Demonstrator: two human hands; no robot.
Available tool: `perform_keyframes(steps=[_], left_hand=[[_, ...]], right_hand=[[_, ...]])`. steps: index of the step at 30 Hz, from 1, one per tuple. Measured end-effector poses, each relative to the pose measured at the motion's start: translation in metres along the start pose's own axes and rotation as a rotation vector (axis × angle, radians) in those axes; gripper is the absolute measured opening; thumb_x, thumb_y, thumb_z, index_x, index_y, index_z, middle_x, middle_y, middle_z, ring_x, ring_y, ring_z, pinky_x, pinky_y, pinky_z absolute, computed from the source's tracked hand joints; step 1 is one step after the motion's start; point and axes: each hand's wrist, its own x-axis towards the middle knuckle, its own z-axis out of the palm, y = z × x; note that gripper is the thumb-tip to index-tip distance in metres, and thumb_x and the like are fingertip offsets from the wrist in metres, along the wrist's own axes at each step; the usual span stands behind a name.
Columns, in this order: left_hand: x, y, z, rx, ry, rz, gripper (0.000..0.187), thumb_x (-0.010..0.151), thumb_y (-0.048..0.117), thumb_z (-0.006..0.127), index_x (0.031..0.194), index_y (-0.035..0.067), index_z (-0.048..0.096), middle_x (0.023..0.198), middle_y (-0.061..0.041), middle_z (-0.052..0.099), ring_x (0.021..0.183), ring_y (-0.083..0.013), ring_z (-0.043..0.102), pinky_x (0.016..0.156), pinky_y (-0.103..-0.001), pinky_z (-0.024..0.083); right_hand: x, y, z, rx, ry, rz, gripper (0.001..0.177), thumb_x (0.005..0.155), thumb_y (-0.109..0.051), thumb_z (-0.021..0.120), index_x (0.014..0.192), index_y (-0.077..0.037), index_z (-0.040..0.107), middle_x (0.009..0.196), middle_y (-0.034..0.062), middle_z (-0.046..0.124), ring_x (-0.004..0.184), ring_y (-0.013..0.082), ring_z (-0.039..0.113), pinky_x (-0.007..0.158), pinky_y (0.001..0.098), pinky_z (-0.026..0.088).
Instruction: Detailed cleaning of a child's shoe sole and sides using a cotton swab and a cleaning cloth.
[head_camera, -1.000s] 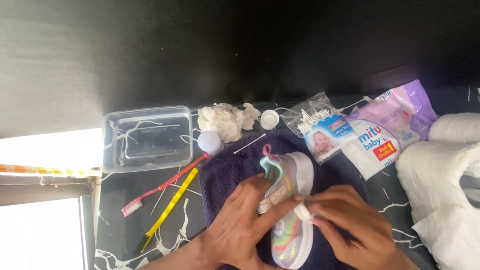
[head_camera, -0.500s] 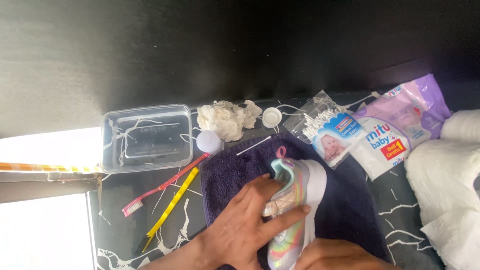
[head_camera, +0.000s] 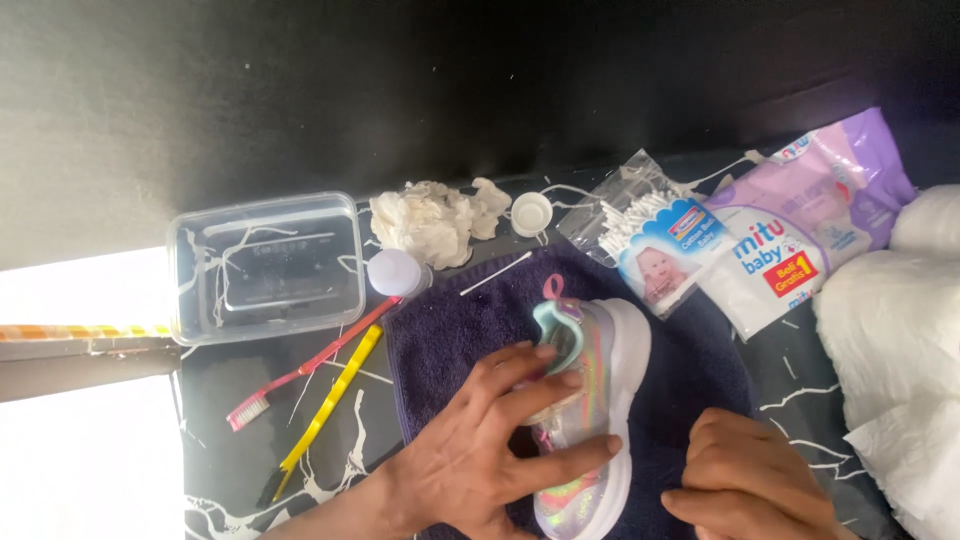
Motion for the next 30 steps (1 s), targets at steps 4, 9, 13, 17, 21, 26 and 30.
perform_keyframes(steps=[4,9,13,17,21,26,30], left_hand=[[0.005,0.001,-0.006,0.053,-0.078,-0.001,0.069,0.106,0.058,0.021,0.139,0.015,0.064,0.147,-0.023,0.051,0.140,-0.0479,0.050,0.115,-0.066,0.041],[0.005,0.001,-0.010,0.029,-0.080,-0.034,0.075,0.102,0.064,0.023,0.140,0.014,0.063,0.148,-0.019,0.051,0.145,-0.0430,0.047,0.123,-0.061,0.035],[0.003,0.001,-0.011,0.051,-0.061,-0.029,0.064,0.099,0.058,0.039,0.137,0.012,0.064,0.147,-0.019,0.052,0.141,-0.0457,0.051,0.119,-0.060,0.039],[-0.001,0.002,-0.011,0.069,-0.052,-0.032,0.066,0.097,0.060,0.042,0.140,0.015,0.061,0.147,-0.018,0.052,0.138,-0.0446,0.053,0.115,-0.057,0.044],[-0.005,0.002,-0.012,0.052,-0.063,-0.038,0.072,0.096,0.063,0.037,0.146,0.015,0.057,0.150,-0.021,0.049,0.140,-0.0460,0.051,0.116,-0.059,0.044],[-0.003,0.005,-0.016,-0.028,-0.021,-0.049,0.069,0.098,0.061,0.037,0.143,0.013,0.058,0.150,-0.026,0.044,0.139,-0.0505,0.051,0.117,-0.060,0.045],[-0.006,0.004,-0.017,-0.048,-0.008,-0.023,0.070,0.098,0.059,0.047,0.148,0.011,0.051,0.150,-0.026,0.046,0.143,-0.0474,0.052,0.122,-0.060,0.045]], right_hand=[[-0.013,-0.011,0.000,0.072,-0.079,0.076,0.023,0.090,-0.012,0.071,0.112,-0.009,0.065,0.095,0.0044,0.068,0.078,0.0148,0.068,0.078,0.0363,0.059],[0.027,-0.033,0.002,0.036,-0.139,0.170,0.020,0.087,-0.009,0.072,0.105,-0.005,0.067,0.110,0.0102,0.079,0.099,0.0232,0.082,0.087,0.0319,0.069],[-0.001,-0.018,0.005,0.089,-0.341,0.258,0.024,0.088,-0.014,0.073,0.110,-0.007,0.077,0.121,0.0050,0.077,0.111,0.0098,0.079,0.100,0.0242,0.061],[-0.016,-0.008,0.015,-0.035,-0.367,0.052,0.019,0.094,-0.029,0.070,0.107,-0.020,0.079,0.114,-0.0055,0.078,0.097,0.0104,0.076,0.090,0.0276,0.059],[-0.062,-0.013,0.025,0.202,-0.467,0.587,0.027,0.088,-0.029,0.074,0.106,-0.025,0.094,0.109,-0.0102,0.082,0.100,0.0012,0.074,0.094,0.0157,0.049],[-0.036,-0.010,0.000,0.390,-0.395,0.473,0.029,0.098,-0.028,0.060,0.104,-0.009,0.081,0.107,0.0044,0.084,0.100,0.0163,0.080,0.092,0.0281,0.057],[-0.069,0.040,-0.013,-0.009,-0.342,-0.020,0.033,0.093,-0.017,0.069,0.124,-0.010,0.064,0.120,0.0012,0.065,0.104,0.0194,0.069,0.093,0.0317,0.058]])
